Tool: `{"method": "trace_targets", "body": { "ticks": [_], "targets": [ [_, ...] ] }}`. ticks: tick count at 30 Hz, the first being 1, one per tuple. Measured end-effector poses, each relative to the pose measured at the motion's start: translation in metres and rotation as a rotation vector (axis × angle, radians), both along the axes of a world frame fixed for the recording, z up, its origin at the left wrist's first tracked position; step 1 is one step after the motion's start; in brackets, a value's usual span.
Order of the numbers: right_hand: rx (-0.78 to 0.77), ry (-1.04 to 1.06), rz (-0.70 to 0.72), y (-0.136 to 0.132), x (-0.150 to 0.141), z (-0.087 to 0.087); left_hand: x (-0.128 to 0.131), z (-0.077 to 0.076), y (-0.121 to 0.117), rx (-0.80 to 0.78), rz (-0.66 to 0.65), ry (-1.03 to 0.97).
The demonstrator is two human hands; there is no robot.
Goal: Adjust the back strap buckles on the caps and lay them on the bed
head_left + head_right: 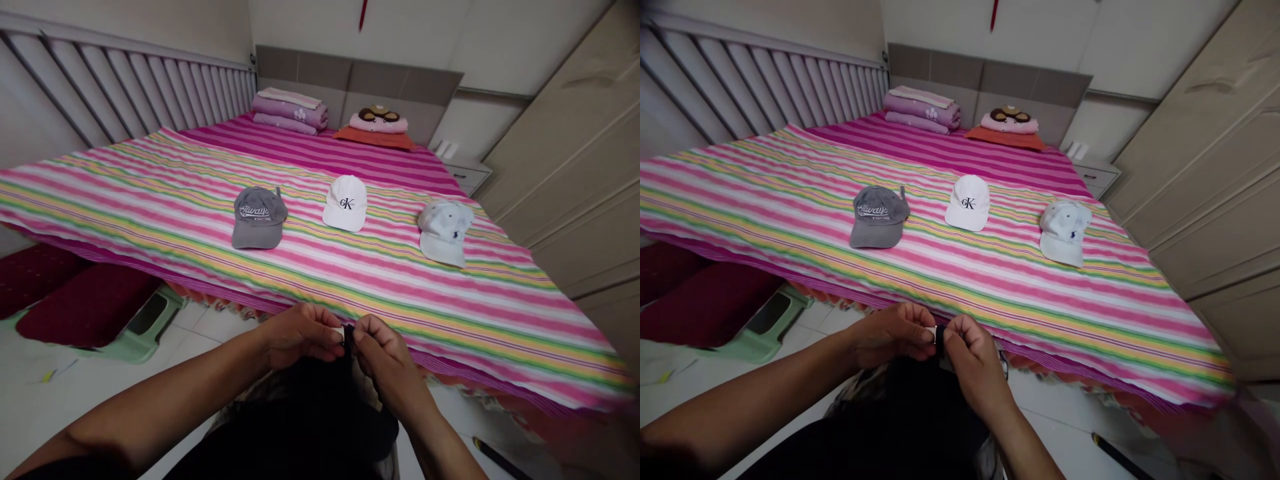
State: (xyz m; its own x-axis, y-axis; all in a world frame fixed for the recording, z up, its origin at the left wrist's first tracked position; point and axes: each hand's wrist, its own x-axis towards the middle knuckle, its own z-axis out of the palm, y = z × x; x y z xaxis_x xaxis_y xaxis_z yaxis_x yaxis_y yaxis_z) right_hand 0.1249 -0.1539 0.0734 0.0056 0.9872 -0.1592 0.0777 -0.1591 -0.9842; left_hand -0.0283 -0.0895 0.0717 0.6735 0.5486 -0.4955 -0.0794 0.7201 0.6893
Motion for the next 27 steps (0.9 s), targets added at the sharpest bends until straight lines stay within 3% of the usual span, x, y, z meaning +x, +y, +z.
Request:
{"method": "trace_targets", "body": {
  "ticks": [3,9,20,27],
  "targets": [
    [0.014,-0.007,0.000,0.000,0.000,0.000,-0.003,-0.002,0.000,-0.002,0.001,-0.049],
    [0.156,-0.234,-0.068,0.001,0.003,0.016,-0.003,-0.005,0.004,0.088,-0.021,-0.138],
    [0.500,-0.543,-0.199,-0.015,0.002,0.026,-0.005,0.013,0.006,0.375,0.016,-0.201],
    [0.330,-0.426,-0.153,-0.009,0.001,0.018,-0.002,-0.002,0.007,0.236,-0.027,-0.206]
  ]
}}
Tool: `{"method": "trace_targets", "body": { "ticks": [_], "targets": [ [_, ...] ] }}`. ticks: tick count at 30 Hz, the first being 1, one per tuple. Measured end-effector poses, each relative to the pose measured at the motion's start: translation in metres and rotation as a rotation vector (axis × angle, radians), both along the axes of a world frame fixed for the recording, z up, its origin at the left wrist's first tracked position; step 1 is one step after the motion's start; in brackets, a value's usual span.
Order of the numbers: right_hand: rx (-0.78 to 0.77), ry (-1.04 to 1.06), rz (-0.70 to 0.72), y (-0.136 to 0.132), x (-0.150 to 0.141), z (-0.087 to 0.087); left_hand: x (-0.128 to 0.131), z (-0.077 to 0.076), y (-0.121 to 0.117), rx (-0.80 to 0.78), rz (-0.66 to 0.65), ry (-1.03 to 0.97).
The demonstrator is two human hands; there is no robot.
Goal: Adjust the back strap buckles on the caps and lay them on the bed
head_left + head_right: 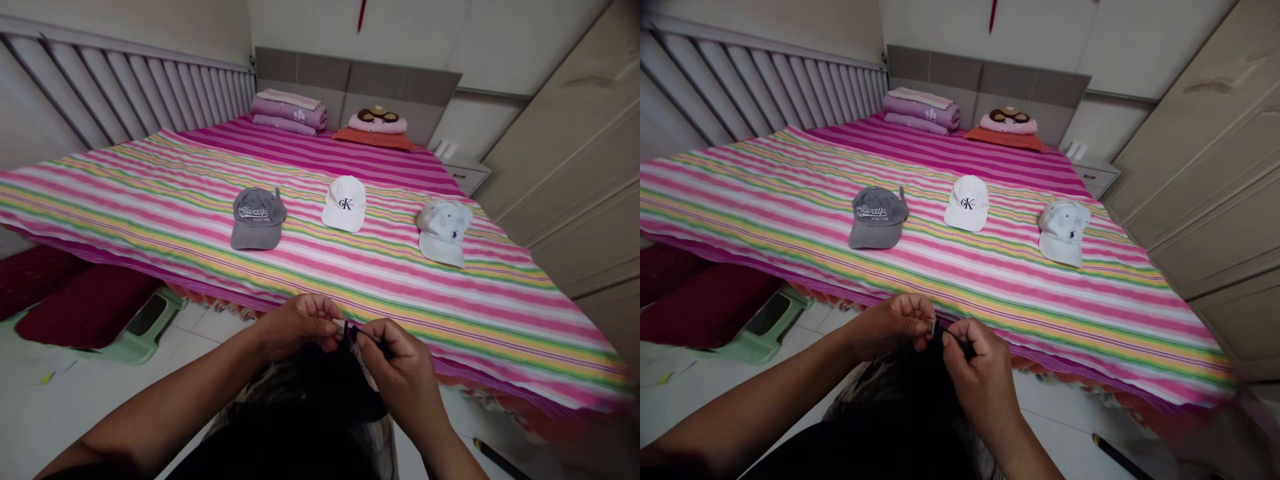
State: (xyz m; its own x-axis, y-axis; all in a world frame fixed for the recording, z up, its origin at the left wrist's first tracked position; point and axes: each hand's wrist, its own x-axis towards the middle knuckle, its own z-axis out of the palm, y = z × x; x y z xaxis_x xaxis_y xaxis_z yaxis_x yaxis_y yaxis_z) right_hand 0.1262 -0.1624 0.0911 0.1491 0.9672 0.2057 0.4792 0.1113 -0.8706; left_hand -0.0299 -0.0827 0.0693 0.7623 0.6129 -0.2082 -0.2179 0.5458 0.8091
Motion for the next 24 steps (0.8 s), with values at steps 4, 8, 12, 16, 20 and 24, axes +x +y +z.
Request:
{"method": "trace_targets", "body": {
  "ticks": [4,8,12,16,20,24],
  "targets": [
    [-0.094,0.062,0.001,0.004,-0.001,-0.001,0.004,-0.007,-0.001,-0.135,-0.006,-0.037],
    [-0.175,0.116,0.008,0.006,0.001,-0.004,0.008,-0.014,-0.002,-0.229,-0.007,-0.044],
    [-0.184,0.164,0.001,0.009,0.006,-0.010,0.010,-0.017,-0.001,-0.227,0.006,-0.026],
    [-0.241,0.234,0.013,0.011,0.008,-0.016,0.011,-0.017,0.000,-0.198,0.043,0.001],
    [-0.274,0.287,0.031,0.012,0.008,-0.021,0.012,-0.016,0.001,-0.192,0.069,0.027],
    [-0.279,0.467,0.030,0.012,0.006,-0.026,0.013,-0.019,0.001,-0.204,0.104,0.026]
  ]
}}
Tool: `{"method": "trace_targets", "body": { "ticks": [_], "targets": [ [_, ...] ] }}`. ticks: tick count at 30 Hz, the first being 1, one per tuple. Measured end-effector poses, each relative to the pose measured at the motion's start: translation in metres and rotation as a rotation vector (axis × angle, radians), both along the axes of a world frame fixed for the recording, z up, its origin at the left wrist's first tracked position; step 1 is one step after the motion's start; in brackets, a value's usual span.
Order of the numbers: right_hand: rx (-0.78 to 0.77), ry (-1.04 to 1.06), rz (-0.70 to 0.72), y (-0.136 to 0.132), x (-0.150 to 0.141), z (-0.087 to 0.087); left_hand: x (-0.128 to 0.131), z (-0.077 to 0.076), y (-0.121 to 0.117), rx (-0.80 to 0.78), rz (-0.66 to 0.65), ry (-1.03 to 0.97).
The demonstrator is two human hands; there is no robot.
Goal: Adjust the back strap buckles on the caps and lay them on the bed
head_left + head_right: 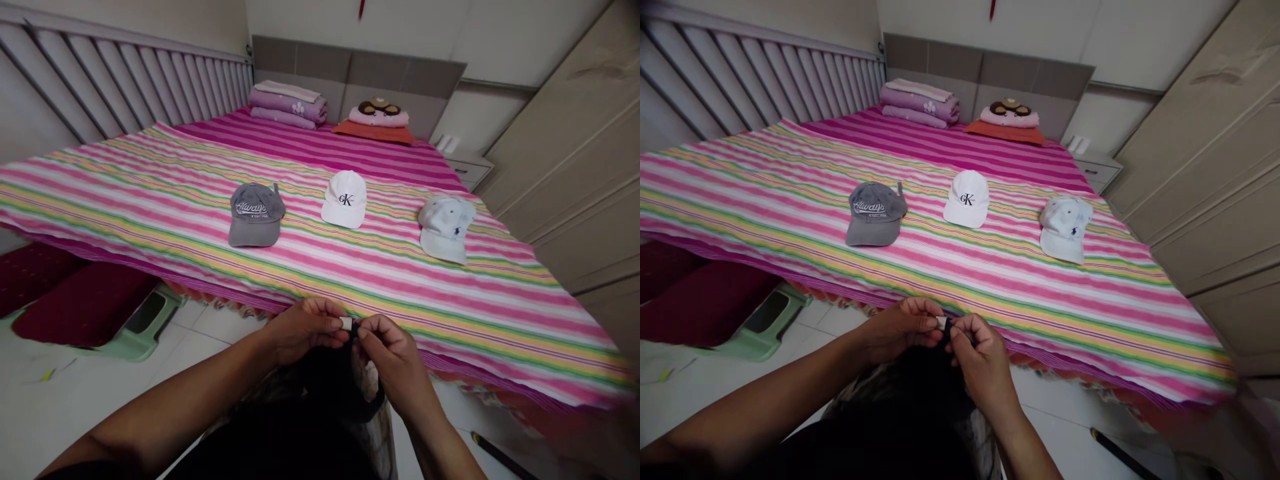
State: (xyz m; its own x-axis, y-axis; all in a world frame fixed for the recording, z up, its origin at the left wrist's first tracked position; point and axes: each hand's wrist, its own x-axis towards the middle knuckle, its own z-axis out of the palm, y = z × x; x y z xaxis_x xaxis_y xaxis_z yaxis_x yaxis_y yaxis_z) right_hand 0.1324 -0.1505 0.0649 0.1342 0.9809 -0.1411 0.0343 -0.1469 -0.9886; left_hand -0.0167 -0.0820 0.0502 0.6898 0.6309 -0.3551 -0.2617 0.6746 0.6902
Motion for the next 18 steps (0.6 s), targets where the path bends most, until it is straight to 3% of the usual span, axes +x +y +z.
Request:
{"method": "trace_targets", "body": {
  "ticks": [4,8,11,15,18],
  "targets": [
    [-0.042,0.269,-0.070,0.000,-0.004,-0.003,0.003,-0.003,0.000,0.041,0.076,0.034],
    [-0.101,0.472,-0.124,0.001,-0.006,-0.004,0.005,-0.004,0.001,0.263,0.131,0.149],
    [-0.107,0.536,-0.122,0.002,-0.005,-0.004,0.003,-0.004,0.005,0.582,0.116,0.246],
    [-0.113,0.530,-0.119,0.003,-0.005,-0.002,-0.001,-0.006,0.014,1.129,0.082,0.383],
    [-0.101,0.494,-0.133,0.004,-0.007,-0.001,-0.004,-0.007,0.018,1.353,0.069,0.414]
  ]
}}
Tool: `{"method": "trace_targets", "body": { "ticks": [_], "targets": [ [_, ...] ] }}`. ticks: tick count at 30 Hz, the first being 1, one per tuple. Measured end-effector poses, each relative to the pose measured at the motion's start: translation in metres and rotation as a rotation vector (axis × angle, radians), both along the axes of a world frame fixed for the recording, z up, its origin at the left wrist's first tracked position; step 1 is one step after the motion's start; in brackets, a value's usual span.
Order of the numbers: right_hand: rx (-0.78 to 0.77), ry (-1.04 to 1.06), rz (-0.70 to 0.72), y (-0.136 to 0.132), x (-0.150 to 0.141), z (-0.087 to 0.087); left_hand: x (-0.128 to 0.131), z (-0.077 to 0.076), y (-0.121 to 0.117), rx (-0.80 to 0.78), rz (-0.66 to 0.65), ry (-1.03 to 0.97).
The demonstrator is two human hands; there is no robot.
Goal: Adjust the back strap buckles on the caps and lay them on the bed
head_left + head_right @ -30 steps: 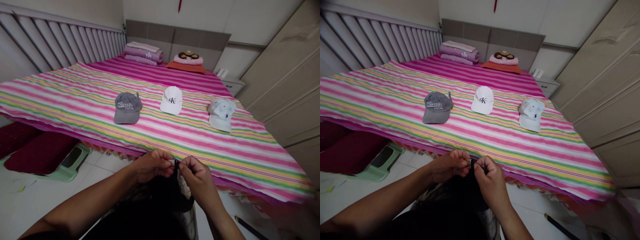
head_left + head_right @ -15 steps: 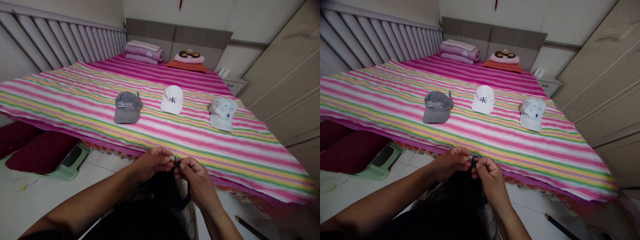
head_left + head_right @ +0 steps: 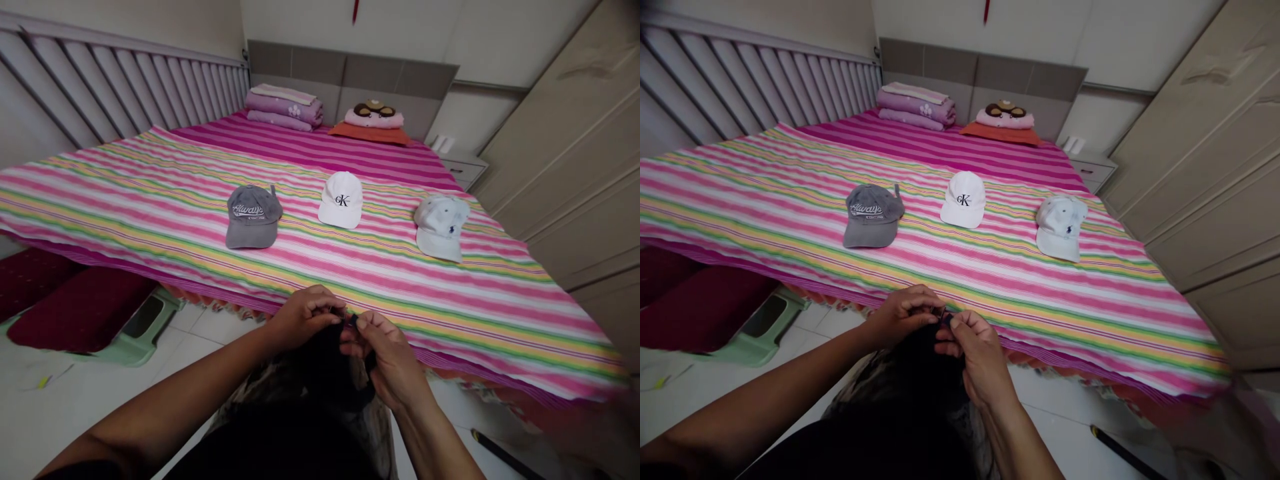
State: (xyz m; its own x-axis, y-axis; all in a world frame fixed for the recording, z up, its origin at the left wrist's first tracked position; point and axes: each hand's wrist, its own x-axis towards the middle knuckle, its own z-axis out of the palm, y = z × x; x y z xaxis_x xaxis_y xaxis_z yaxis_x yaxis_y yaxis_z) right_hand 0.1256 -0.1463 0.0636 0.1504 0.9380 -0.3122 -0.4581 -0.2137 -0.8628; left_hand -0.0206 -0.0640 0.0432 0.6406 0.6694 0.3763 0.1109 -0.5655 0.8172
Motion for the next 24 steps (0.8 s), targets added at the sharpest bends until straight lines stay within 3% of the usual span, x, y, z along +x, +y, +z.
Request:
{"method": "trace_targets", "body": {
  "ticks": [3,5,10,13,24],
  "targets": [
    [0.000,-0.077,-0.022,0.002,-0.002,0.000,-0.002,-0.002,-0.001,0.049,0.005,0.043],
    [0.002,-0.141,-0.016,0.003,-0.002,0.000,-0.003,-0.003,-0.003,0.001,0.016,0.048],
    [-0.019,-0.187,0.036,0.007,-0.004,0.005,-0.001,-0.006,-0.005,-0.392,-0.032,-0.144],
    [-0.044,-0.200,0.058,0.010,-0.005,0.008,0.000,-0.010,-0.005,-0.541,-0.046,-0.219],
    [-0.054,-0.224,0.104,0.014,-0.005,0.013,0.001,-0.010,-0.006,-0.518,-0.019,-0.196]
  ]
}}
